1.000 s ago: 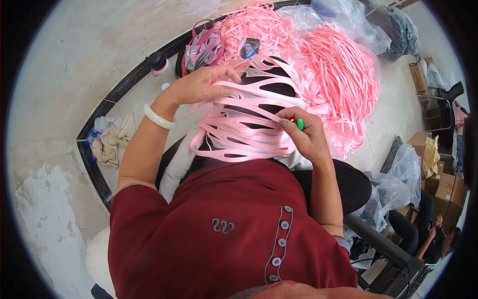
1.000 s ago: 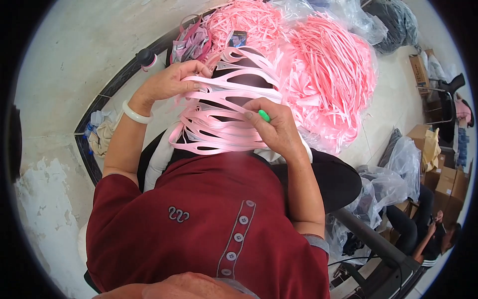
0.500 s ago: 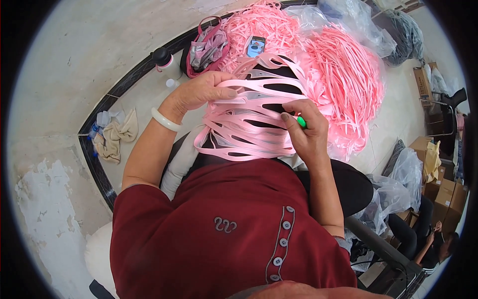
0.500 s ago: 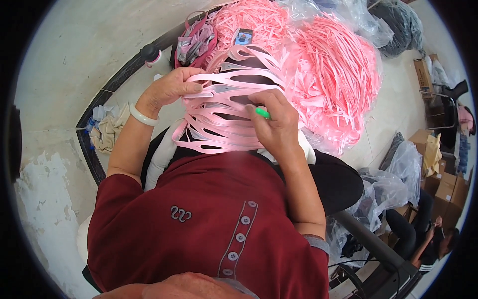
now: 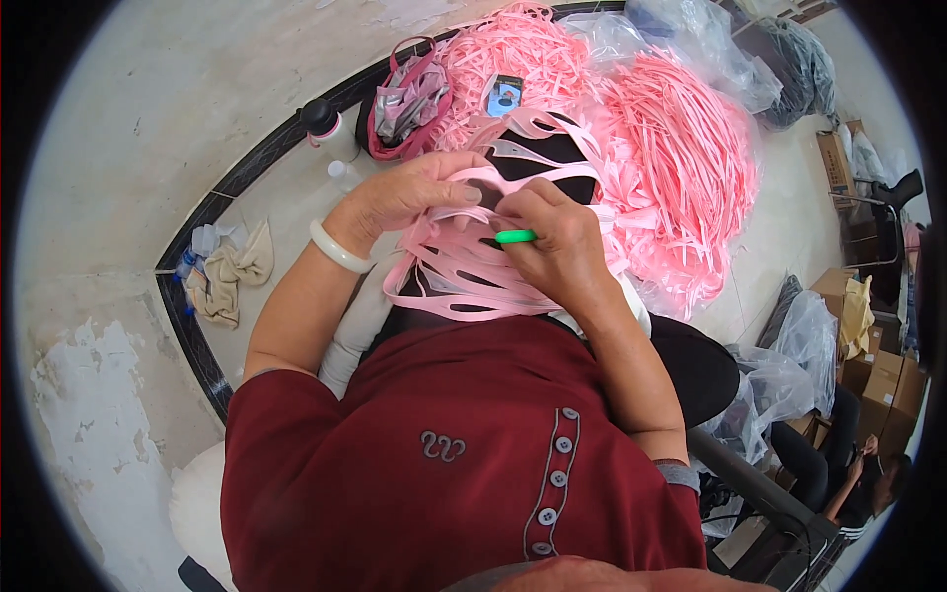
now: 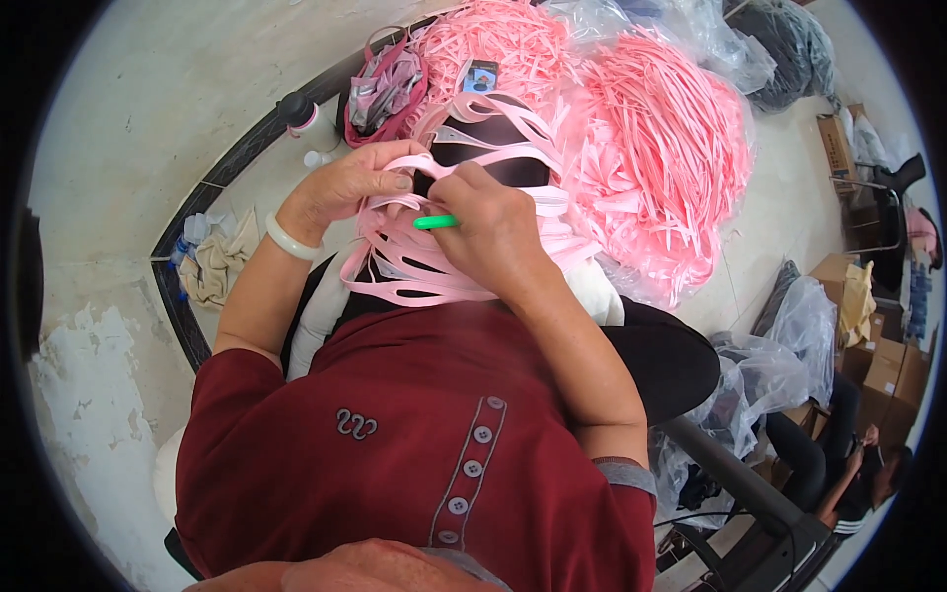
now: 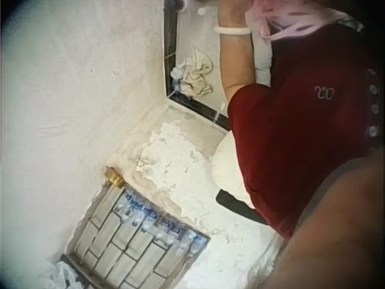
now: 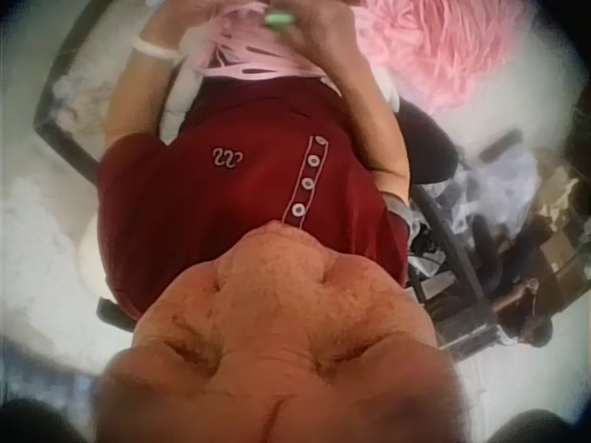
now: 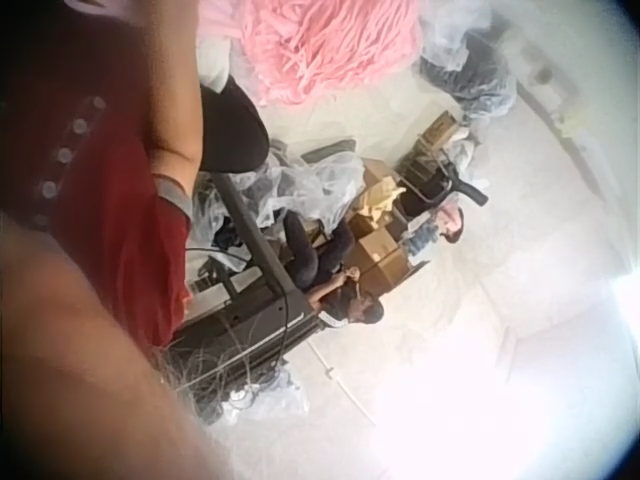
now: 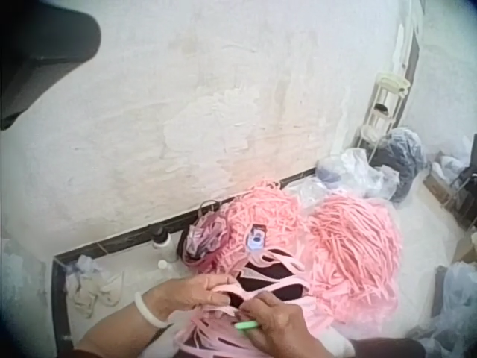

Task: The person sorts pink plastic loops and hooks them together using a hand tool.

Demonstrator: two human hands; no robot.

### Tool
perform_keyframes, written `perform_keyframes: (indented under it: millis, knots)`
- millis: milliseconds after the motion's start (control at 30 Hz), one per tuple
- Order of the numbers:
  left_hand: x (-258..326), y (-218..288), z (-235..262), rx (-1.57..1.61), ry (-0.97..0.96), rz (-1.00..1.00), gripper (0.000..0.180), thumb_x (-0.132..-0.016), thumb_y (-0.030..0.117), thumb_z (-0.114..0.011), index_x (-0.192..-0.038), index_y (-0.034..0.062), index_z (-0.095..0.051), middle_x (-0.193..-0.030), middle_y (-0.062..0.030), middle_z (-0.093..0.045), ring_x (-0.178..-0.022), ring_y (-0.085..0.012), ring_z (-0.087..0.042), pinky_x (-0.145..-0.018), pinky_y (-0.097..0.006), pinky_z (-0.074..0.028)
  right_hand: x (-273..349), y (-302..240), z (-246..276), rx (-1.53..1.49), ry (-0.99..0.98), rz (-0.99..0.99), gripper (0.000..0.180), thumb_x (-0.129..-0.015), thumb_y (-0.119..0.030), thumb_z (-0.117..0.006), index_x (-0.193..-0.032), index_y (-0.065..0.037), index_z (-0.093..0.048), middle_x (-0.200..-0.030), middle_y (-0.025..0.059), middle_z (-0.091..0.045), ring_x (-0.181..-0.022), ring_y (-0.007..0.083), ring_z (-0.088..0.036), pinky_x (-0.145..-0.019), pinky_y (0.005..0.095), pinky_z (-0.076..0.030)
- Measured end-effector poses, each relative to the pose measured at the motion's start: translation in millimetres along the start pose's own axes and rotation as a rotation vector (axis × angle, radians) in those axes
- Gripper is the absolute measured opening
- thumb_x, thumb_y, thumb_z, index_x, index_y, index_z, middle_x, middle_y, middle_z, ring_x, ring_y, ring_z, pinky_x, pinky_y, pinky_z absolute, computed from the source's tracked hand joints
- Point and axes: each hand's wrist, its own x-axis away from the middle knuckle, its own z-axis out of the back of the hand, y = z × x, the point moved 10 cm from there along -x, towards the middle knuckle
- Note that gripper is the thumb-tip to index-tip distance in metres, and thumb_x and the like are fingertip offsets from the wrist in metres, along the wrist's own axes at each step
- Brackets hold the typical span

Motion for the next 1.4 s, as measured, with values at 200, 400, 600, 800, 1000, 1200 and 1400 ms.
perform_keyframes:
  millis: [200, 400, 600, 800, 1000, 1200, 1400]
  knots:
    - [11.8, 26.5, 46.4, -0.409, 0.378, -0.253, 0.042, -0.079, 0.015, -0.072, -0.113, 0.0029, -0.051, -0.097, -0.0025, -0.058, -0.090, -0.0093, -0.056, -0.078, -0.024, -0.046, -0.9, 19.1, 2.3, -0.133, 0.016, -0.123, 0.007, -0.073, -0.004, -0.065, -0.076, 0.000, -0.059, -0.068, 0.0102, -0.059, -0.059, 0.0188, -0.058, -0.055, 0.0291, -0.045]
    - [51.1, 73.5, -16.4, -0.988, 0.731, -0.711, 0.016, -0.070, 0.005, -0.071, -0.082, 0.0077, -0.061, -0.093, -0.0068, -0.058, -0.079, -0.0213, -0.057, -0.071, -0.029, -0.045, -2.1, 39.0, -0.2, -0.292, 0.007, -0.328, 0.009, -0.071, -0.009, -0.061, -0.074, -0.001, -0.063, -0.069, 0.0176, -0.062, -0.065, 0.0321, -0.063, -0.061, 0.0380, -0.048]
    - [66.3, 76.2, -46.4, -1.343, 0.899, -0.853, 0.016, -0.063, 0.001, -0.068, -0.075, 0.0081, -0.061, -0.080, -0.0059, -0.060, -0.071, -0.0232, -0.054, -0.072, -0.036, -0.044, 0.1, 41.6, -2.2, -0.345, 0.003, -0.348, 0.012, -0.071, -0.010, -0.062, -0.077, -0.001, -0.065, -0.070, 0.0175, -0.062, -0.065, 0.0321, -0.062, -0.061, 0.0376, -0.048]
    - [38.8, 48.2, -39.5, -1.144, 0.648, -0.650, 0.014, -0.064, 0.003, -0.069, -0.075, 0.0063, -0.062, -0.071, -0.0071, -0.059, -0.069, -0.0241, -0.059, -0.063, -0.034, -0.046, 1.5, 38.6, -4.2, -0.336, -0.020, -0.283, 0.010, -0.079, -0.008, -0.060, -0.077, 0.001, -0.061, -0.068, 0.0035, -0.058, -0.063, 0.0093, -0.051, -0.058, 0.0252, -0.042]
    - [27.5, 43.4, -38.7, -1.131, 0.636, -0.589, 0.021, -0.065, -0.002, -0.068, -0.083, 0.0022, -0.059, -0.074, -0.0079, -0.056, -0.065, -0.0203, -0.058, -0.057, -0.029, -0.046, 0.3, 34.5, -5.0, -0.283, -0.027, -0.217, 0.009, -0.080, -0.007, -0.059, -0.079, 0.002, -0.060, -0.070, 0.0047, -0.059, -0.063, 0.0123, -0.055, -0.059, 0.0255, -0.044]
    - [26.0, 44.4, -40.6, -1.207, 0.669, -0.644, 0.016, -0.067, 0.003, -0.067, -0.080, 0.0038, -0.059, -0.073, -0.0087, -0.057, -0.066, -0.0260, -0.060, -0.058, -0.034, -0.047, 1.6, 39.2, -8.7, -0.314, -0.066, -0.262, 0.011, -0.082, -0.008, -0.060, -0.082, 0.002, -0.062, -0.074, 0.0061, -0.061, -0.065, 0.0131, -0.059, -0.061, 0.0256, -0.046]
    - [33.5, 45.8, -43.7, -1.234, 0.553, -0.703, 0.015, -0.074, 0.005, -0.067, -0.088, 0.0041, -0.065, -0.077, -0.0097, -0.062, -0.069, -0.0267, -0.062, -0.060, -0.034, -0.049, -0.2, 33.9, -3.7, -0.256, -0.018, -0.213, 0.013, -0.082, -0.010, -0.061, -0.084, 0.002, -0.062, -0.073, 0.0084, -0.061, -0.066, 0.0146, -0.058, -0.062, 0.0269, -0.046]
